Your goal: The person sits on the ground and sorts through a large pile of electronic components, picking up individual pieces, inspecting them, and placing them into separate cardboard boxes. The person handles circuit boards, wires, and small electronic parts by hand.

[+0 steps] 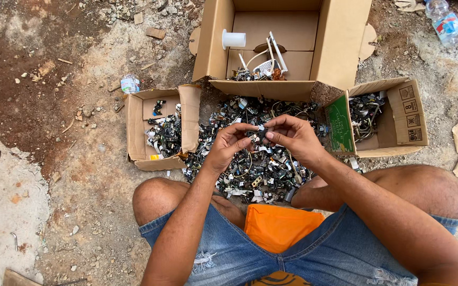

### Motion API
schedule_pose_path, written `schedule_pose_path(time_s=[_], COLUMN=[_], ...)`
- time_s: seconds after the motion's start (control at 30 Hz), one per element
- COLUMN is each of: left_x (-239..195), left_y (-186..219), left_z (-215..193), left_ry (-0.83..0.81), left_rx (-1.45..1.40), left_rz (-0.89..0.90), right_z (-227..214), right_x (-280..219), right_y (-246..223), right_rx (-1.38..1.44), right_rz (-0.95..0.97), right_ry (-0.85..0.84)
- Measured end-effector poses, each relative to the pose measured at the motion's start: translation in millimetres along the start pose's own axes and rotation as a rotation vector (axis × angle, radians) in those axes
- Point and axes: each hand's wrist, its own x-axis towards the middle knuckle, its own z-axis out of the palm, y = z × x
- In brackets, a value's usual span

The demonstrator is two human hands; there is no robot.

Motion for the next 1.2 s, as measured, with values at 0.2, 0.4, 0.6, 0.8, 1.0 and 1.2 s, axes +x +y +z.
schedule_pose_path(time_s=[0.2,0.4,0.6,0.8,1.0,1.2], left_x=[0,0,3,5,6,5], left_y=[-5,-6,-6,0,9,10], left_z=[-2,-3,-2,1,5,3], left_ry=[0.033,0.058,0.060,0.046,0.045,0.092], left_rx=[-0.004,0.014,0.047,0.060,0.085,0.174], left_rz=[-0.003,-0.004,0.041,0.073,0.106,0.125], right_z=[-3,-4,-3,-3,-6,-2], right_x=[0,1,3,2,2,4], right_y=[6,7,5,9,14,8], right_rx=[0.019,0.040,0.020,0.008,-0.032,-0.119], right_rz=[-0.004,-0.001,0.002,-0.024,-0.052,-0.082], right_ry=[-0.013,-0.020,-0.061,-0.109,-0.098,-0.099])
